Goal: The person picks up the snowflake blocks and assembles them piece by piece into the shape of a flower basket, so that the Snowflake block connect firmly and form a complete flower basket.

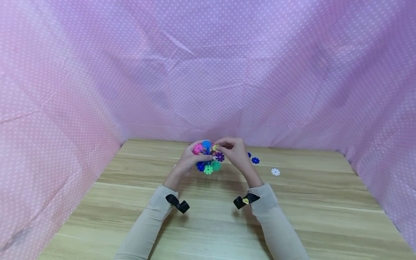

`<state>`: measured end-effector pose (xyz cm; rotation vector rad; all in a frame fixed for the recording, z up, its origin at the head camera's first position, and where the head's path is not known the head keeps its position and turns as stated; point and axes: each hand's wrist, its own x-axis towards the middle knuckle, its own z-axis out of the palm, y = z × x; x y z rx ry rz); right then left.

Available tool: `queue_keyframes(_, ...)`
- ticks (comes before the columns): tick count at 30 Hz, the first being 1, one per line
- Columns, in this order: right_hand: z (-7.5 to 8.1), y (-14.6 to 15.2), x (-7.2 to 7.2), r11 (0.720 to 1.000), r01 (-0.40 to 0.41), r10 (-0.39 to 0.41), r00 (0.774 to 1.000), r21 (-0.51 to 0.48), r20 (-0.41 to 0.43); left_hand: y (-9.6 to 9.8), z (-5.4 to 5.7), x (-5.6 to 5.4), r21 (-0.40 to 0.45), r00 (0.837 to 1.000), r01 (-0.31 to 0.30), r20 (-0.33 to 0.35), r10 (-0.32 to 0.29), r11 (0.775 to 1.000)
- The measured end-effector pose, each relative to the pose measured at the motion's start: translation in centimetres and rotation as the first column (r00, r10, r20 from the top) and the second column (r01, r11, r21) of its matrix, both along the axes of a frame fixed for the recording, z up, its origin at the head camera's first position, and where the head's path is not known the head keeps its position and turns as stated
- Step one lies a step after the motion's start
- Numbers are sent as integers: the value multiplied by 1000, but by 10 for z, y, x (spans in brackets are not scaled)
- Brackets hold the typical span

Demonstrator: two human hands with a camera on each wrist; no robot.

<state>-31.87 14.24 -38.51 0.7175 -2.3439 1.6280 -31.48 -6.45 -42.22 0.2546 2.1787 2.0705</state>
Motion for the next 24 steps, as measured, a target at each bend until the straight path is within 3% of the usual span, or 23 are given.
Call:
queue_keyframes(11,-2,-3,0,997,35,-32,999,-64,42,1,7,3,13,999,-30,-43,30,999)
queue_keyframes(19,-6,-4,-3,990,32,-26,999,-140,43,3,8,2,36,998,-56,22,55,998)
queue_keyframes(24,-7,-3,-4,991,25,-20,999,-131,40,4,5,2,44,998,-49,43,47,998)
